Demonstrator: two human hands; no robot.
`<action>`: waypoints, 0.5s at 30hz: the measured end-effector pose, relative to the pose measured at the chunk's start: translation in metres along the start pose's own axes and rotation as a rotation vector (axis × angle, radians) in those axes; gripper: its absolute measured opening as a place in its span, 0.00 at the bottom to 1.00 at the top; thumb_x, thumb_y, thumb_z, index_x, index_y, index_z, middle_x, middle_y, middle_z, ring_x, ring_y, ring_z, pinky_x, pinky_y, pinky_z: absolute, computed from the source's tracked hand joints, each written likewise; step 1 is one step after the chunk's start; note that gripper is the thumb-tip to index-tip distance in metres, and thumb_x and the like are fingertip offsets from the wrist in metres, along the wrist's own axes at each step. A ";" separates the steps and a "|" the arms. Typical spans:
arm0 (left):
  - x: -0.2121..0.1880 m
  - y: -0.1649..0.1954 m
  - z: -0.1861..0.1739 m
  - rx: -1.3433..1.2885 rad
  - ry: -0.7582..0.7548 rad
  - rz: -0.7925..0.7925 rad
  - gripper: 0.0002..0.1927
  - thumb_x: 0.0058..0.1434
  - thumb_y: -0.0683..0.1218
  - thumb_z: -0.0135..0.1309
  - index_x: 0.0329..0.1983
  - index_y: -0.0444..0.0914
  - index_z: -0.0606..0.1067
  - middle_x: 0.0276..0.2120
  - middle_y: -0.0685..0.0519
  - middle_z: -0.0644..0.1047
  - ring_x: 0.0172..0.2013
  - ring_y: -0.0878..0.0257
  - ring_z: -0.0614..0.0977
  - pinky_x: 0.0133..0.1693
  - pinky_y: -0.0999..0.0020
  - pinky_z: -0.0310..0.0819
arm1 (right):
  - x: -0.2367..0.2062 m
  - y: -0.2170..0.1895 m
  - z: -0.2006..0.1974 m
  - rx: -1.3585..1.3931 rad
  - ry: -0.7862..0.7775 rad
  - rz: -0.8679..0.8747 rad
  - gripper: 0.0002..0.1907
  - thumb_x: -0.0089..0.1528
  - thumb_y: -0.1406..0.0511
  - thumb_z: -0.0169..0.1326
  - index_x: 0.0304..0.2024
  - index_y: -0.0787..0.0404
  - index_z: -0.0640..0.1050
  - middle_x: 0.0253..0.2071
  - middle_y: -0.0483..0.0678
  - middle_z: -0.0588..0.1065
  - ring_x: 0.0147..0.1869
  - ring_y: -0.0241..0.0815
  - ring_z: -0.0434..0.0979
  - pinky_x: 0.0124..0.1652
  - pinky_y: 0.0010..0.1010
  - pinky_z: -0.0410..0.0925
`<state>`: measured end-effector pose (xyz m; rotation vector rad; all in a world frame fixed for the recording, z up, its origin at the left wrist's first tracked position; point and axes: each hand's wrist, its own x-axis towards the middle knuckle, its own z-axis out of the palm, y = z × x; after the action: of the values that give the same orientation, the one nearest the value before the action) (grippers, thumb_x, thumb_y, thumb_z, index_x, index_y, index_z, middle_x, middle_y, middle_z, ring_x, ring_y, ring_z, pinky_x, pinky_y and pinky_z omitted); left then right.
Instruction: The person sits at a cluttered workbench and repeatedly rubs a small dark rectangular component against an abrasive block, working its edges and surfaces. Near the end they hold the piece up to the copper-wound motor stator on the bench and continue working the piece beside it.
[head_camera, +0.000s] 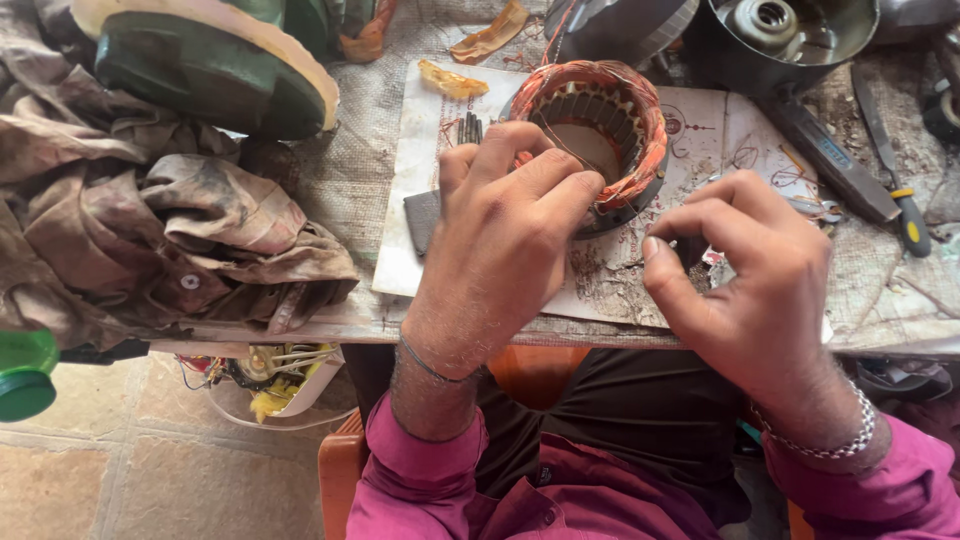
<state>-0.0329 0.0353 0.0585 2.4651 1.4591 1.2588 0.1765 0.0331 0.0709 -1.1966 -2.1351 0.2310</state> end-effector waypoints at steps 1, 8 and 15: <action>0.001 0.002 -0.001 -0.002 -0.006 -0.003 0.12 0.60 0.40 0.58 0.48 0.41 0.78 0.46 0.58 0.78 0.58 0.57 0.73 0.59 0.56 0.60 | -0.001 0.000 0.001 -0.005 0.017 -0.023 0.06 0.58 0.71 0.62 0.37 0.65 0.80 0.37 0.52 0.75 0.37 0.42 0.76 0.38 0.31 0.68; 0.000 0.016 0.000 -0.060 0.026 0.011 0.14 0.63 0.42 0.58 0.52 0.39 0.78 0.48 0.55 0.75 0.56 0.58 0.73 0.56 0.59 0.62 | -0.010 0.006 0.013 -0.040 0.110 -0.135 0.08 0.58 0.73 0.65 0.38 0.65 0.80 0.37 0.53 0.74 0.37 0.44 0.76 0.35 0.31 0.70; -0.005 0.016 0.006 -0.026 0.033 0.082 0.10 0.64 0.44 0.56 0.47 0.40 0.79 0.50 0.56 0.76 0.56 0.58 0.74 0.59 0.59 0.63 | -0.017 0.013 0.013 -0.067 0.171 -0.169 0.09 0.59 0.73 0.65 0.41 0.64 0.81 0.39 0.52 0.74 0.37 0.43 0.76 0.36 0.30 0.70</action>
<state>-0.0187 0.0248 0.0568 2.5237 1.3528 1.3299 0.1836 0.0292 0.0472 -1.0265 -2.0926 -0.0174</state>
